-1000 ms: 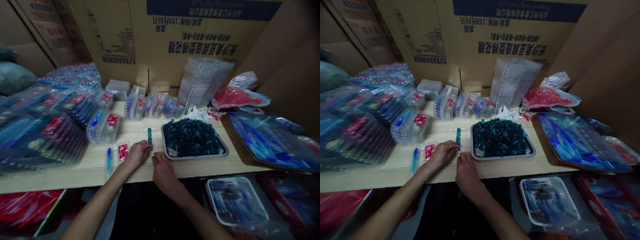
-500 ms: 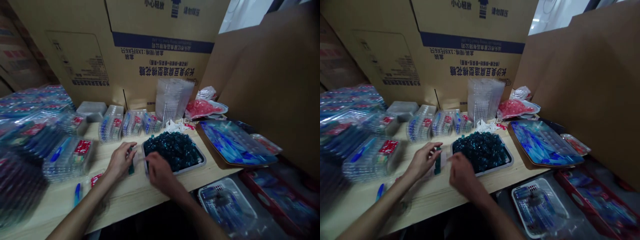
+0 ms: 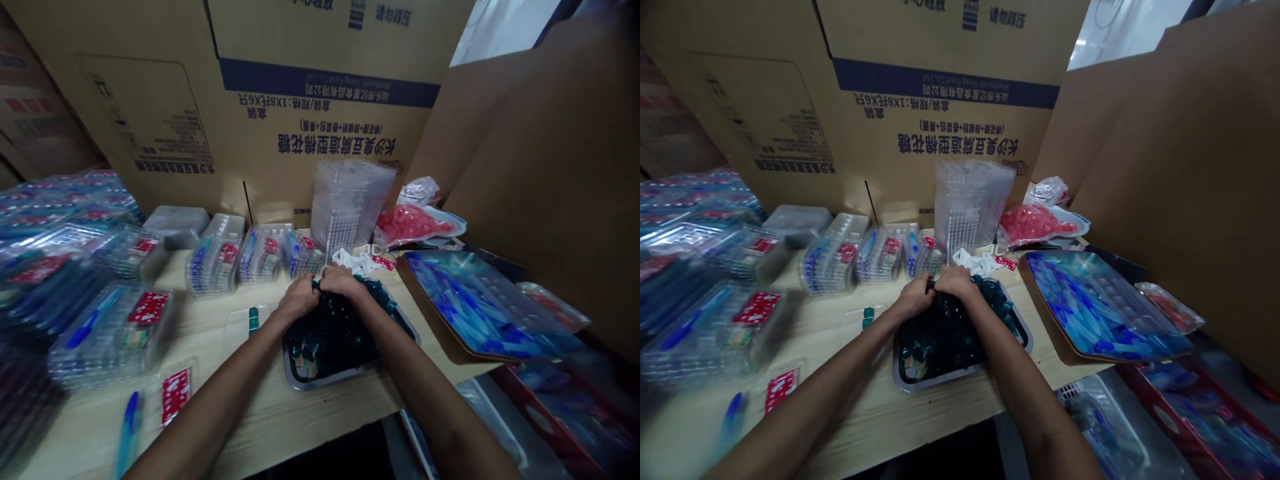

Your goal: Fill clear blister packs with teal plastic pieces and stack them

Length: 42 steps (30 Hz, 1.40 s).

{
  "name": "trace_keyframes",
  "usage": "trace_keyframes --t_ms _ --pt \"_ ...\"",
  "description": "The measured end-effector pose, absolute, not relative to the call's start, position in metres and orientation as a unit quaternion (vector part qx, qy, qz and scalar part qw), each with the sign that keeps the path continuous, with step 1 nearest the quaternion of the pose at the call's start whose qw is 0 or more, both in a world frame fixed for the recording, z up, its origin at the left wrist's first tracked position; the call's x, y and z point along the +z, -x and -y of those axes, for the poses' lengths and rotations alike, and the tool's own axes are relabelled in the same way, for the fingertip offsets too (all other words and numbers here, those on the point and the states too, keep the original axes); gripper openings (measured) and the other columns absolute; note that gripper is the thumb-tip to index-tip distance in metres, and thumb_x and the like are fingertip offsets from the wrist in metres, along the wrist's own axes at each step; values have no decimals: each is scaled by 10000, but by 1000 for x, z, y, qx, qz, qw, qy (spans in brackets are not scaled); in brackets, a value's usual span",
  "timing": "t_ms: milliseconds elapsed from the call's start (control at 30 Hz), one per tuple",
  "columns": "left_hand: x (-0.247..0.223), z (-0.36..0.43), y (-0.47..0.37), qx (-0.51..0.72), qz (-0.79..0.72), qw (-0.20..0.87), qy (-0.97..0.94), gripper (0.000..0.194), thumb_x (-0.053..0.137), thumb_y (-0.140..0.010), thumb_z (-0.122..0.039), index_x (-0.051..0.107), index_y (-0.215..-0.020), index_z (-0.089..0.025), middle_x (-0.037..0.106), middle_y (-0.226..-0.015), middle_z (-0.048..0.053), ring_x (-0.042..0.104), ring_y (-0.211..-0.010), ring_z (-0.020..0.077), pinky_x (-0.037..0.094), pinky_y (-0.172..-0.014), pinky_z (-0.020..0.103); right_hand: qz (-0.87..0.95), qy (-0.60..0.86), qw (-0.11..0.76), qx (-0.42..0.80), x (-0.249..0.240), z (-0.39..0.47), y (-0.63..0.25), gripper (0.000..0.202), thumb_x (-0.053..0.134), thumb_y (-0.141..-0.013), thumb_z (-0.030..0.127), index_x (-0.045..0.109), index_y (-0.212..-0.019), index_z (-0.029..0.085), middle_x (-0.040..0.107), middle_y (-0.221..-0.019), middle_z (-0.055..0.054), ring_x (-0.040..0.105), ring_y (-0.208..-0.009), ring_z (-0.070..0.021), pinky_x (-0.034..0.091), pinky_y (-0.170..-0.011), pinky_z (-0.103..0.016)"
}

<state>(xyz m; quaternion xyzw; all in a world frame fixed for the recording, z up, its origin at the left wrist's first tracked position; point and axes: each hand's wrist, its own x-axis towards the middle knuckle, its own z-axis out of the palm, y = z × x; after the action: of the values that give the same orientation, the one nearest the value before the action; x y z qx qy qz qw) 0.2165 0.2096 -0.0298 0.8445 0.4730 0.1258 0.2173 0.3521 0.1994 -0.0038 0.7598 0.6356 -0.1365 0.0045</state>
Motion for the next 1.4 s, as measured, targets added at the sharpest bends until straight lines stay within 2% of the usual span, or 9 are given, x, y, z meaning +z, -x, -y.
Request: trace_keyframes --t_ms 233,367,500,700,867,933,1100,1300,1400 --pt "-23 -222 -226 129 -421 221 -870 281 600 -704 -179 694 -968 -178 663 -992 106 639 -943 277 486 -863 340 -622 -762 13 -180 1 -217 -359 399 648 -701 279 730 -1076 172 690 -1154 -156 651 -1050 -321 490 -817 -362" --pt "-23 -223 -225 175 -377 235 -879 438 551 -673 -78 659 -1088 -167 634 -1046 86 616 -982 251 488 -899 344 -662 -723 -26 -195 11 -209 -364 325 608 -698 145 733 -998 162 733 -987 -88 671 -907 -208 444 -684 -221" --pt "-22 -210 -221 269 -306 270 -872 531 470 -681 -4 620 -1160 -177 595 -1114 85 579 -1063 210 475 -944 331 -707 -680 -88 -174 23 -183 -370 287 544 -765 132 710 -997 165 724 -966 -50 638 -874 -163 408 -679 -197" --pt "-11 -170 -193 270 -194 280 -900 472 463 -694 -5 655 -1074 -206 657 -1057 61 604 -1021 208 474 -938 347 -769 -615 -127 -121 40 -127 -383 364 519 -747 62 734 -1016 181 732 -1006 -65 641 -954 -182 424 -848 -230" --pt "-2 -179 -189 239 -364 204 -877 430 383 -799 -31 672 -1076 -188 698 -1085 64 637 -1032 191 480 -942 312 -678 -719 -142 -56 39 -142 -413 524 505 -788 50 622 -1286 163 626 -1272 -125 599 -1114 -197 413 -954 -254" --pt "0 -189 -198 177 -425 163 -872 415 380 -834 -51 664 -1115 -162 685 -1162 104 629 -1090 216 459 -975 324 -644 -752 -121 -64 34 -161 -421 581 577 -780 96 565 -1354 181 602 -1299 -131 605 -1105 -211 432 -926 -256" --pt "0 -201 -220 76 -421 143 -892 351 372 -957 -300 647 -1147 -192 688 -1137 139 655 -1028 285 480 -911 403 -560 -820 -104 -65 32 -191 -444 382 579 -789 122 673 -1157 85 692 -1049 -171 656 -994 -263 472 -840 -283" --pt "-3 -204 -240 14 -435 121 -892 439 315 -960 -392 572 -1231 -159 590 -1265 183 609 -1103 336 458 -929 487 -428 -893 -135 43 60 -183 -483 544 472 -880 166 418 -1404 29 450 -1377 -310 605 -1123 -345 471 -887 -392" --pt "-3 -206 -247 4 -448 123 -886 429 340 -930 -360 605 -1152 -106 569 -1271 219 578 -1147 357 450 -941 486 -492 -867 -62 47 62 -175 -478 541 491 -875 184 447 -1400 59 465 -1382 -299 600 -1142 -360 468 -904 -418"
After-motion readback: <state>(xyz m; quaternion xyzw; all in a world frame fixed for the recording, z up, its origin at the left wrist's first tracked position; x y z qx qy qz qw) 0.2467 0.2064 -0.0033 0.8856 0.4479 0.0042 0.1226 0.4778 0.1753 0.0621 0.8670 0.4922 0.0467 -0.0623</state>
